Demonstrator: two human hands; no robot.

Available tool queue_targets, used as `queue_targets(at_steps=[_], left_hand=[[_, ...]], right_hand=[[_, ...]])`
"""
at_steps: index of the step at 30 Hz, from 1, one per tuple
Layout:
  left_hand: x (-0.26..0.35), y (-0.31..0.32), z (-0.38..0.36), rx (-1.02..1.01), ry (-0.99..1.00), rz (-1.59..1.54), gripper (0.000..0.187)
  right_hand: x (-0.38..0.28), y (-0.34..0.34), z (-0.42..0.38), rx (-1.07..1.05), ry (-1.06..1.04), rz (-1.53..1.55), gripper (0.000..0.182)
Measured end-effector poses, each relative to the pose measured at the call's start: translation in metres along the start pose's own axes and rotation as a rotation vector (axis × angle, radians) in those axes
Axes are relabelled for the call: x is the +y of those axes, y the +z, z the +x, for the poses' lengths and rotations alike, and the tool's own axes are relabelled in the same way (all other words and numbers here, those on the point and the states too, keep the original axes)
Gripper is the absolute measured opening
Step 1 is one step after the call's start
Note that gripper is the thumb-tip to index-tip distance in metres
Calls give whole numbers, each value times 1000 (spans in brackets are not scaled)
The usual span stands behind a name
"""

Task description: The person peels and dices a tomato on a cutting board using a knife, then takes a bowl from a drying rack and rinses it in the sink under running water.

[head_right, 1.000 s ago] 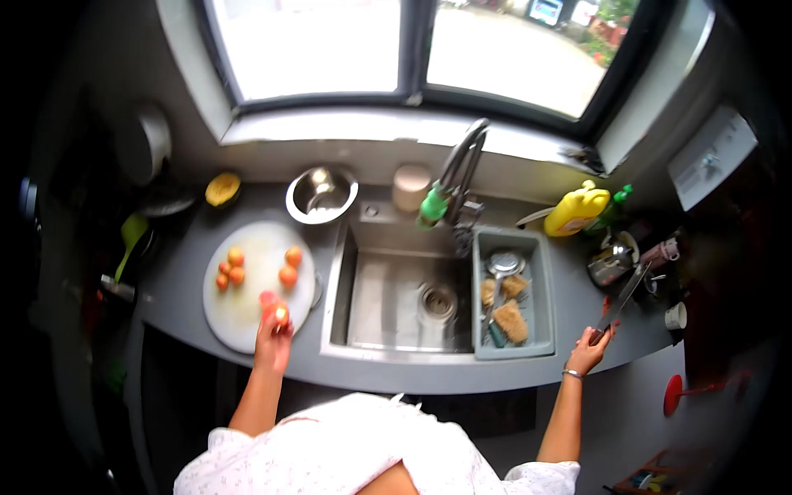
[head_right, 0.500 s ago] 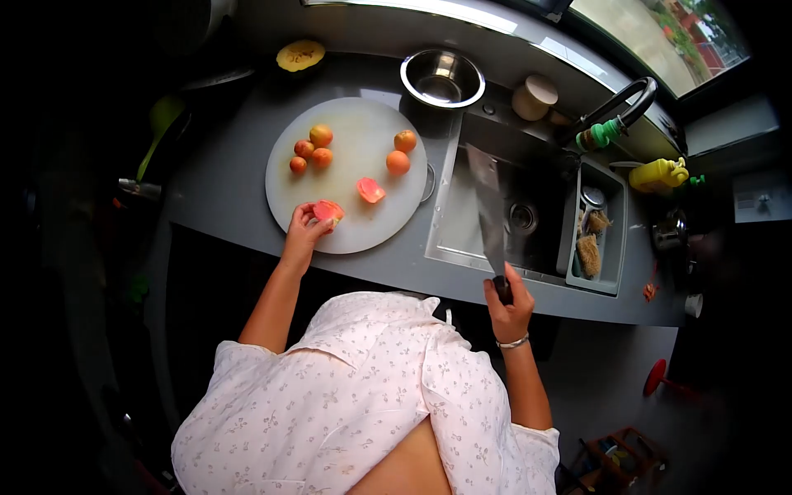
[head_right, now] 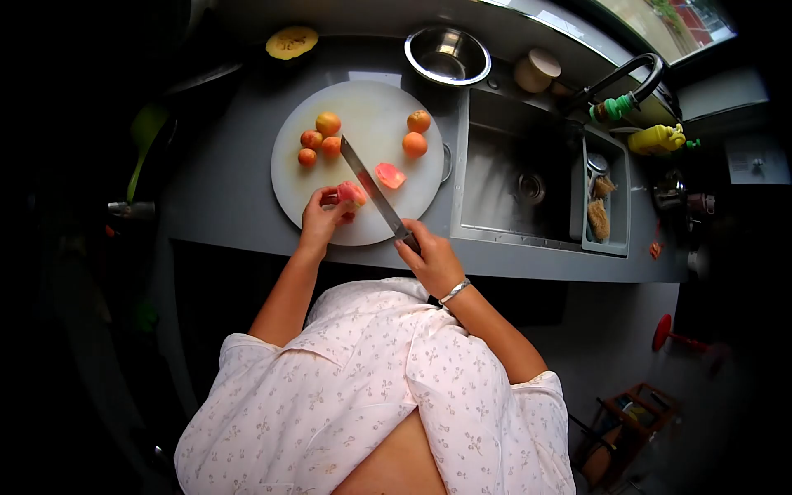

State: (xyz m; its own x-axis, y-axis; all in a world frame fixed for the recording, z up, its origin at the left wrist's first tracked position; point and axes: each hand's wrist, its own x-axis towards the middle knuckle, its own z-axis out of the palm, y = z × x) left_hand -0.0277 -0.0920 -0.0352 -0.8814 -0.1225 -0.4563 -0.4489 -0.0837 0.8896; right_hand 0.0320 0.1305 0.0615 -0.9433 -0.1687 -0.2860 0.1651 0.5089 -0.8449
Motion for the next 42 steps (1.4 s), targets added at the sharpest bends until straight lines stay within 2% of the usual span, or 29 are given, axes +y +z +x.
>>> queue_targets(at_steps=[4,8,16,24,26,30,34,38,40,42], left_hand=[[-1,4,-5,42,-11,-98,37],[-5,8,-5,68,-1,-110,38],[-15,12,-7,98,5,-104,37],[-18,12,-5,85,-21,-172,38],[-18,9,-4,-13,-14,-291,35],[-11,12,-7,-61,17,-268,31],[-10,20,-1,-17,40,-234,30],[-2,25,5,15,7,-169,31],[-2,27,7,29,-25,-170,31],[-5,28,9,42,-59,-169,31]], right_hand=[[1,4,2,-27,-90,-104,33],[-2,4,3,-70,-57,-93,32],[-2,7,-6,-89,-138,-303,32],[-2,5,-7,-53,-82,-228,33],[1,2,-5,-43,-53,-205,33],[12,3,-1,-41,-13,-164,33],[17,1,4,-85,49,-144,33],[11,-4,5,-73,34,-130,33],[9,-3,-1,28,-82,-185,33],[0,-5,-7,38,-97,-207,33]])
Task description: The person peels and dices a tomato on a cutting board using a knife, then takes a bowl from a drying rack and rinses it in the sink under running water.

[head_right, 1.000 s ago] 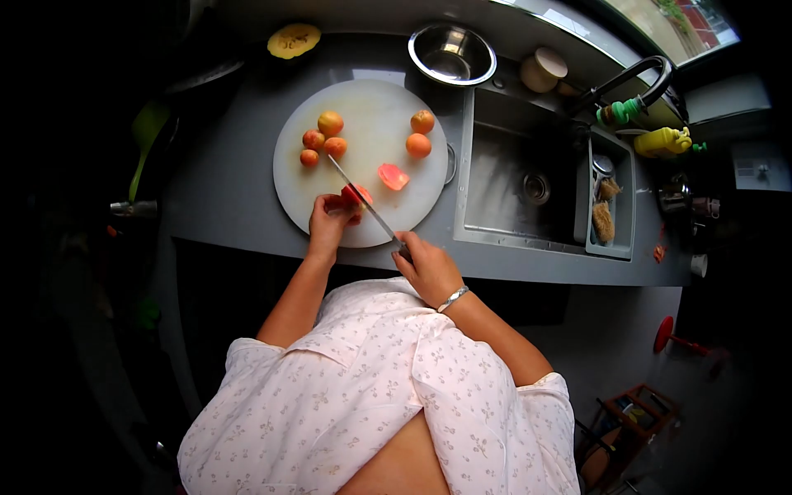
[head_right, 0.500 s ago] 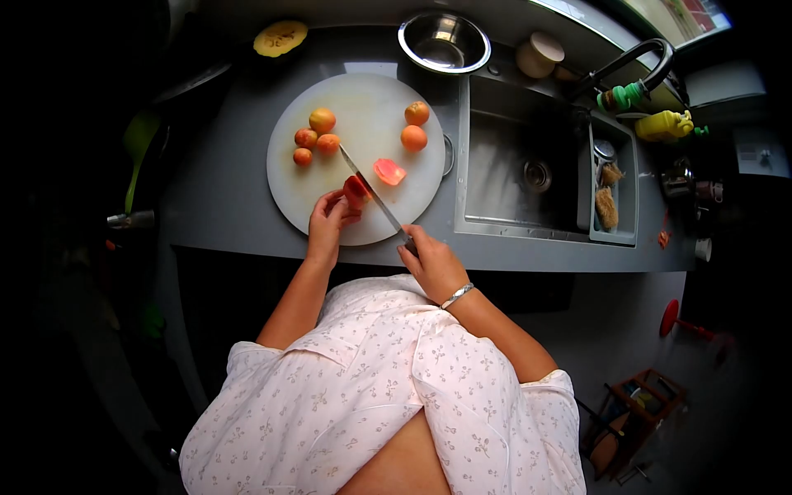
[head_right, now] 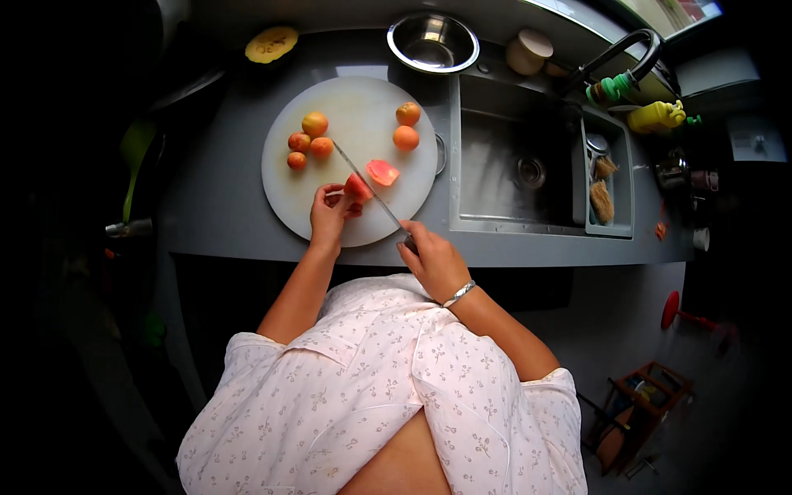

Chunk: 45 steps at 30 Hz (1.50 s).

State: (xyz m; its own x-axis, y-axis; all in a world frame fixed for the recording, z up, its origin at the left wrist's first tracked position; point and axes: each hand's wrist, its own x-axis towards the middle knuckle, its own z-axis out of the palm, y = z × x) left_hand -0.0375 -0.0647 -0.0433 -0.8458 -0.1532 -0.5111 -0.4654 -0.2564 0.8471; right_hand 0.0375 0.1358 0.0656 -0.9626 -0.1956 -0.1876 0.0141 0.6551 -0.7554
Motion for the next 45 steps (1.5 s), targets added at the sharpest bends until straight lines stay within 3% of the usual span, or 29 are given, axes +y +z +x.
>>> queue_targets(at_steps=[8,23,32,40,45], left_hand=[[-1,1,3,7,-23,13,31],[-5,-18,-8,-15,-21,-84,31],[-3,-21,-7,-20,7,-71,33],[-1,-17,-4,26,4,54,33],[1,-16,-10,18,-7,3,33]], right_hand=[[-6,4,-6,-19,-37,-64,34],[0,7,-3,-15,57,124,34],[-4,9,3,-64,78,77,34],[0,21,-2,-66,-106,-96,36],[-3,20,-5,-118,-57,-154,37]])
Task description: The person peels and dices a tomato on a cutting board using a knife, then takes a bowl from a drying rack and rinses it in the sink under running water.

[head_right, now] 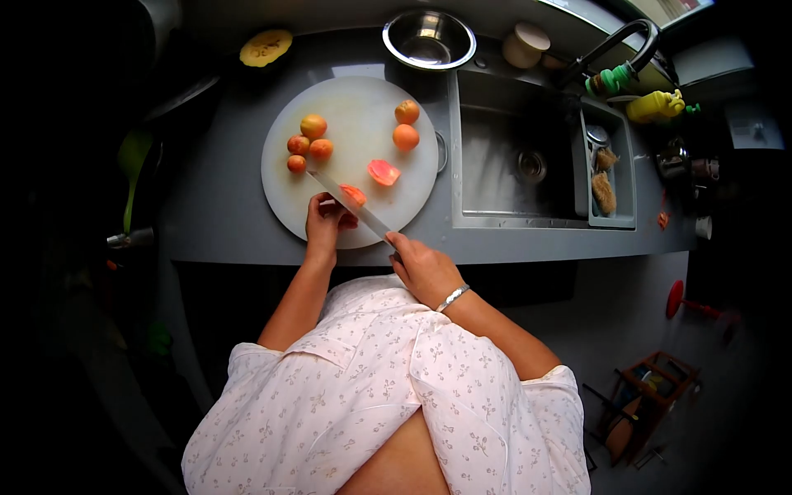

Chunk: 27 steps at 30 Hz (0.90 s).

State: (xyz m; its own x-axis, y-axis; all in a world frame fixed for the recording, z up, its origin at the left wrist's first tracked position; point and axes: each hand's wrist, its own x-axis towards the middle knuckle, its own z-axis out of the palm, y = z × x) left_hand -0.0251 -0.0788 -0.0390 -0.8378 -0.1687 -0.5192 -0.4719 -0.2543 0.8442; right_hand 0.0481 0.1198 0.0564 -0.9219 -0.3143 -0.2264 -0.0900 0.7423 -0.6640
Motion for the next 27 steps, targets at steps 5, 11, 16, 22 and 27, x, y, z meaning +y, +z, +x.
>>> queue_targets(at_steps=[5,11,16,22,27], left_hand=[[-4,4,2,13,18,-29,32],[-10,1,2,17,21,-13,29],[-10,0,1,-20,79,21,25],[-12,-12,2,-62,98,1,21],[-12,-21,-1,-88,65,34,22]], right_hand=[[2,-9,-4,-31,18,17,33],[3,-15,-1,-125,60,15,27],[13,-6,19,-211,110,-65,27],[33,17,33,-102,84,17,30],[37,4,30,-48,108,192,30]])
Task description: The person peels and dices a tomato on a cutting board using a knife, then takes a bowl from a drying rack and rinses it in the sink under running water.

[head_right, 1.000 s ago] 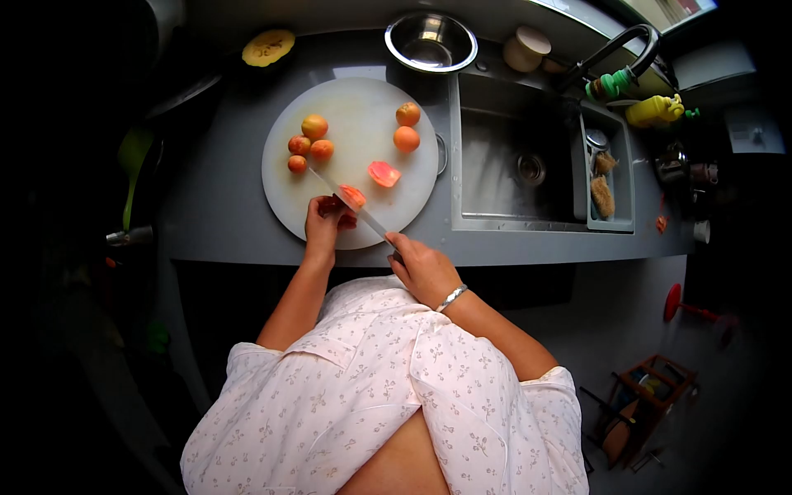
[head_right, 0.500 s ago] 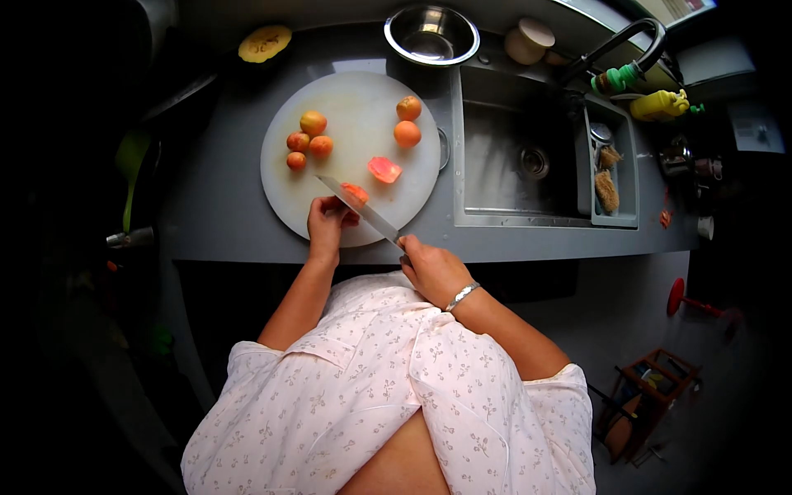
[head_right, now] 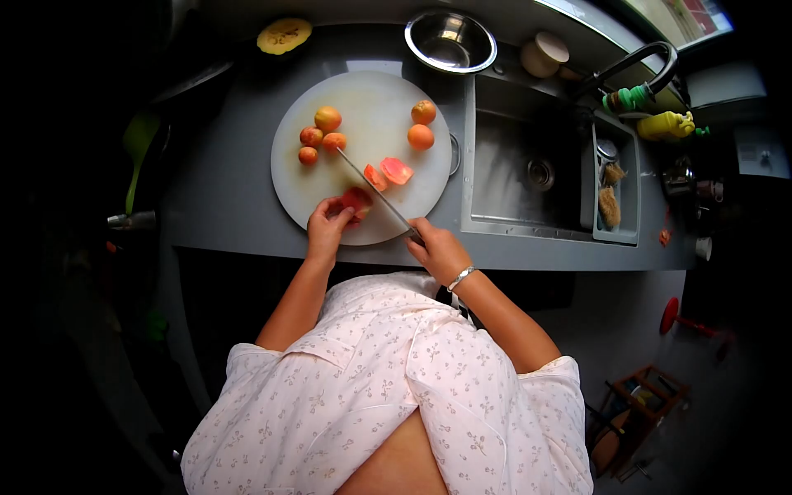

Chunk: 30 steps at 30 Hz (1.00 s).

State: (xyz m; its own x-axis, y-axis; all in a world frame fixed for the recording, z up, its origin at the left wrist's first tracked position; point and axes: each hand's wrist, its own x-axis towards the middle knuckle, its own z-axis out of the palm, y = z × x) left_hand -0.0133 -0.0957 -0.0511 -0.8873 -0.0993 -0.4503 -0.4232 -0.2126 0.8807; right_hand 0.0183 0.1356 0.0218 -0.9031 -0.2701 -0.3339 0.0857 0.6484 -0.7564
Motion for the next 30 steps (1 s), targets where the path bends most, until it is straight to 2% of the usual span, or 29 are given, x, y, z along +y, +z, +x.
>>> queue_targets(at_steps=[7,21,30], left_hand=[[1,-1,0,38,-55,-26,24],[8,7,1,79,-59,-36,20],[10,7,3,54,-50,-26,17]], right_hand=[[-34,-15,-22,-30,-8,-10,30],[-27,5,-26,2,-39,-60,29],[-40,5,-13,-77,11,-118,25]])
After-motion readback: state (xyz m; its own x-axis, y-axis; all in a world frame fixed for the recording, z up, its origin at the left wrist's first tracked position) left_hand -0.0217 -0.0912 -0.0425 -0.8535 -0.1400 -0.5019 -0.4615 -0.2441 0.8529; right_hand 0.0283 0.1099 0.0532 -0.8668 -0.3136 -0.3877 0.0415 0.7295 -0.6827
